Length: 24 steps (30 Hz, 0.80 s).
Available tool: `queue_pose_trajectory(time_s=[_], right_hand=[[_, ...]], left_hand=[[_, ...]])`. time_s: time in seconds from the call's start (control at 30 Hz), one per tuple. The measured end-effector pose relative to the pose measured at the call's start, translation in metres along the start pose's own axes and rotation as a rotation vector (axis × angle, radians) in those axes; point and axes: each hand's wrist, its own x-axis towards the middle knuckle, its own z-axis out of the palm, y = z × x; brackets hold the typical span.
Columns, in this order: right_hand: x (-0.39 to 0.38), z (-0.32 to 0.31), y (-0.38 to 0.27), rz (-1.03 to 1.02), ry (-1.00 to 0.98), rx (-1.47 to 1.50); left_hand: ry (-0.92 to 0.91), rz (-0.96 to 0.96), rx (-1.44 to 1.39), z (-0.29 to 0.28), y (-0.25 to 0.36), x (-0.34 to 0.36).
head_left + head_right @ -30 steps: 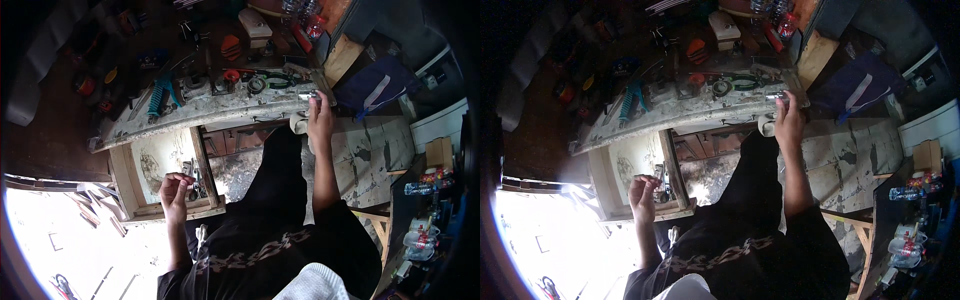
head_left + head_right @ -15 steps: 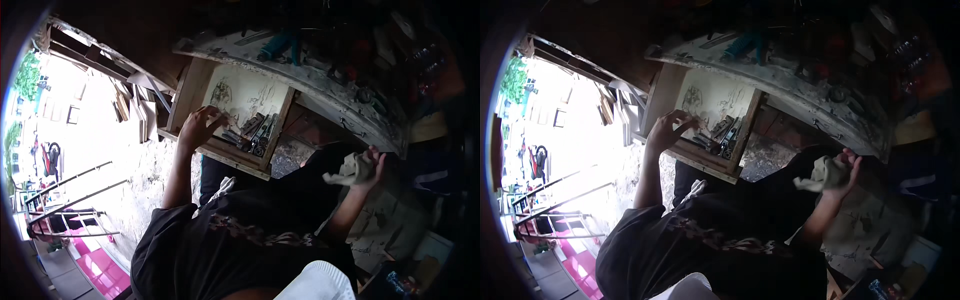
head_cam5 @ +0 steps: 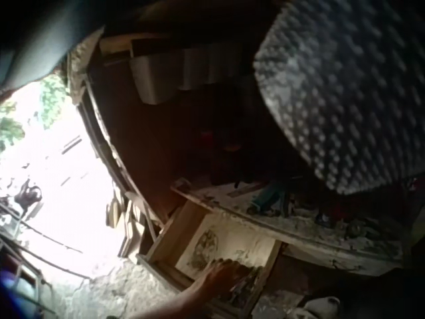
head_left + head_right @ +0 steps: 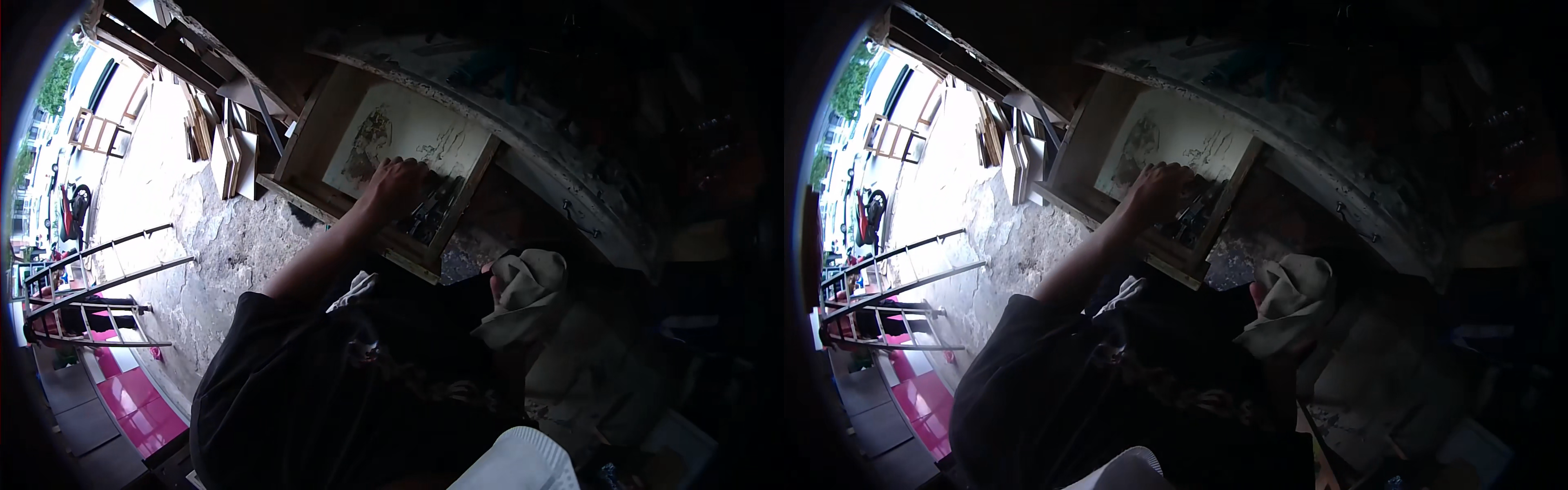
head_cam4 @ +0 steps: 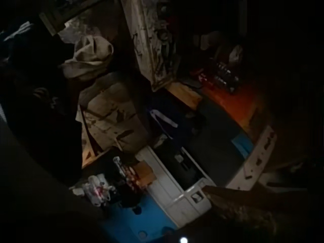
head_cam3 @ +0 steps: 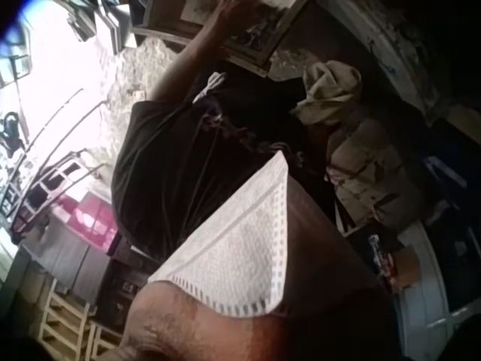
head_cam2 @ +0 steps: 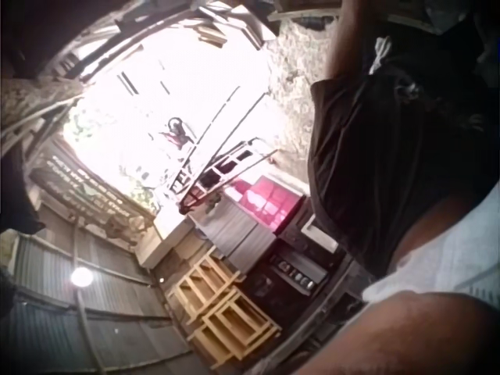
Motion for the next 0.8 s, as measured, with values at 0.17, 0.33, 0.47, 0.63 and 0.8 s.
queue_pose_trajectory(time_s=[0.17, 0.33, 0.47, 0.63, 0.8], right_hand=[[0.005, 0.026, -0.022, 0.157, 0.211, -0.328], [0.012, -0.005, -0.017, 0.344, -0.387, -0.275], [0.018, -0.008, 0.003, 0.305, -0.66, -0.344], [0.026, -0.008, 0.019, 0.073, -0.735, -0.582], [0.02, -0.005, 0.027, -0.111, -0.406, -0.881]], left_hand=[[0.031, -0.143, -0.019, 0.017, 0.014, 0.01], [0.066, -0.15, -0.065, 0.025, 0.008, 0.008], [0.114, -0.148, -0.058, 0.025, 0.011, 0.006], [0.005, -0.139, -0.212, 0.022, 0.016, 0.002], [0.118, -0.03, -0.613, -0.012, 0.009, 0.0]])
